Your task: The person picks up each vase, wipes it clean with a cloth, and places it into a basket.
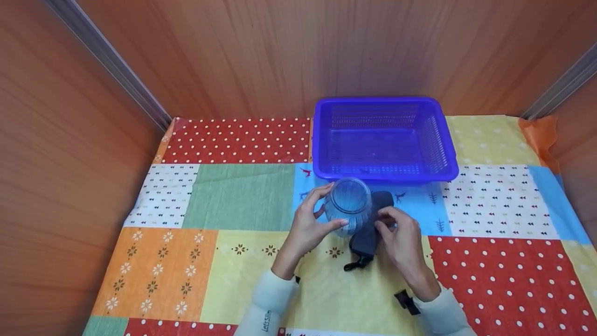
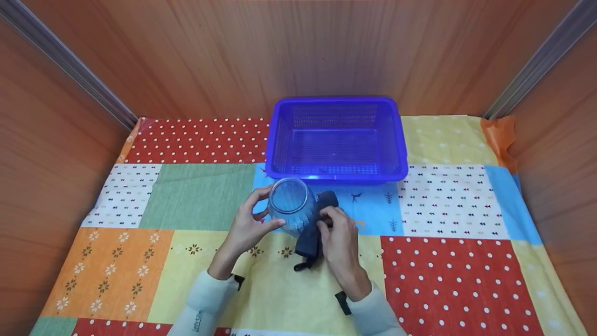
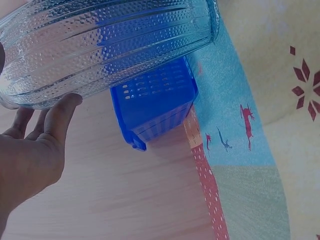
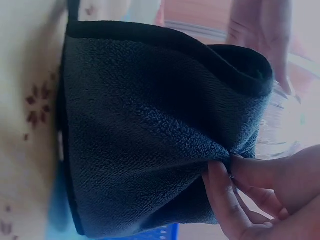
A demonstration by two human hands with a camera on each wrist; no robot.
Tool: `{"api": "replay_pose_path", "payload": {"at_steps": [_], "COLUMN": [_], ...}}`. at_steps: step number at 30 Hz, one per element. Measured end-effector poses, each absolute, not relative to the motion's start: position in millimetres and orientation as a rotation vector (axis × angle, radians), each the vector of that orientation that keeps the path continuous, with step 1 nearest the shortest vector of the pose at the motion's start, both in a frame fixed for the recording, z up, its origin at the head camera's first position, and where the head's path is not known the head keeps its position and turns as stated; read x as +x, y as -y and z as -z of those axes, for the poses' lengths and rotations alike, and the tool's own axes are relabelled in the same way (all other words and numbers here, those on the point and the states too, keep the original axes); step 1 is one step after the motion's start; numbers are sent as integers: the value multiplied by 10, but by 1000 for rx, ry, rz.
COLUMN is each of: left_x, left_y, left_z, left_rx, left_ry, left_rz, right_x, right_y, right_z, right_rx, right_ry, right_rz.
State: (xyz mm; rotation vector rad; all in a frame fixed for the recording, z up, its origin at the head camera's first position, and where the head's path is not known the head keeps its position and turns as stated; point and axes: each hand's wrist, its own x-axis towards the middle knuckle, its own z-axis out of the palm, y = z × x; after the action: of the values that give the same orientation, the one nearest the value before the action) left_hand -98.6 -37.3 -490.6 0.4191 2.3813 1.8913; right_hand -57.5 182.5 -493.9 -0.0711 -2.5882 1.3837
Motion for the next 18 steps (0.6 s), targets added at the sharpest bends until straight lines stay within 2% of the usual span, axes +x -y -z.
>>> {"api": "replay_pose_path", "payload": {"at_steps": [18], "left_x": [-995], "left_y": [383], "left_z": [4933], "left_rx": [440], "left_ry": [-2366], "left_rz": [-1908], "right_x": [-541], "right_y": [-1698], "right_z": [4521], "right_rx": [-67], "right_ry": [2539], "right_rz": [-1357]}}
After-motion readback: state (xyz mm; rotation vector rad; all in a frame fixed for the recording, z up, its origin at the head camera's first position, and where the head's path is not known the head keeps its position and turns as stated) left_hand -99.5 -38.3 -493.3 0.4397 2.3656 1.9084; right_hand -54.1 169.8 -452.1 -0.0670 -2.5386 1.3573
